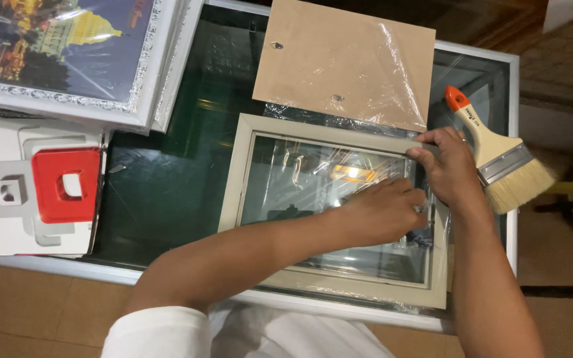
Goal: Clean the glass of a picture frame using a cloth.
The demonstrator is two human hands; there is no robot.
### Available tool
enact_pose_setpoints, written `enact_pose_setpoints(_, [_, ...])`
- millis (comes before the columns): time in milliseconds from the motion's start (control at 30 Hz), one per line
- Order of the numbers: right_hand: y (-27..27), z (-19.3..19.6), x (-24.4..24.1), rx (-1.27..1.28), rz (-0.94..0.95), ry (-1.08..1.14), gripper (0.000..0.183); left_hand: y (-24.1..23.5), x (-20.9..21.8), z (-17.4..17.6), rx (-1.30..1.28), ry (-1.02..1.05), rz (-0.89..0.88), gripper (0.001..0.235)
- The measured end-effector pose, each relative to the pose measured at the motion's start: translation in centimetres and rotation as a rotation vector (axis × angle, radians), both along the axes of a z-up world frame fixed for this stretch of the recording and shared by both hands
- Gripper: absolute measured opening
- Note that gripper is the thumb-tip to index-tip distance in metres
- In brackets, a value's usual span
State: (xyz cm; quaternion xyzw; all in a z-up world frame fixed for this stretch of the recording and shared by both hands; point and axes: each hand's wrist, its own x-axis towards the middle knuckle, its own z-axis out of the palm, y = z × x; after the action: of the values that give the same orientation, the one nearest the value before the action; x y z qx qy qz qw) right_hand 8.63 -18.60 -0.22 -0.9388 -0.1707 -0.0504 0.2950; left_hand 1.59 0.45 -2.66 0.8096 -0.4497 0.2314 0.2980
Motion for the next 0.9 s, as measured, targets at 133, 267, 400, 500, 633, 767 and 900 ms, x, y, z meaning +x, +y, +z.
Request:
enact_pose_setpoints(133, [-0.2,-0.2,0.2,-0.009,0.015,-0.002,0.022,2.6,0.3,0.6,0.022,0.031,-0.053,0.014])
enact_pose_setpoints(267, [-0.5,-0.4,0.2,-0.025,-0.017,0.022,0.025,11.4,0.4,4.0,0.165,0.146,-0.154,0.023])
enact_pose_setpoints(400, [-0.6,-0.5,0.3,-0.023,-0.012,0.036,0.025,21.0,-0.4,8.5,0.384,0.256,-0.046,0.028])
enact_pose_setpoints(500, [-0.1,0.0,0.1,-0.003,-0.022,0.033,0.026,23.9,-0.7,8.4,0.439,0.317,0.008,0.03])
enact_pose_setpoints(633, [-0.5,-0.5,0.4,-0.012,-0.005,0.026,0.025,20.9,0.8,8.4,0.484,0.205,0.005,0.026])
enact_pose_setpoints(767, [-0.3,-0.5,0.3,-0.003,0.0,0.008,0.024,13.6,3.9,5.1,0.366,0.084,-0.033,0.023])
enact_pose_setpoints(900, [-0.1,-0.2,0.3,0.024,0.023,-0.002,0.023,4.0,6.9,2.2,0.28,0.058,-0.083,0.024])
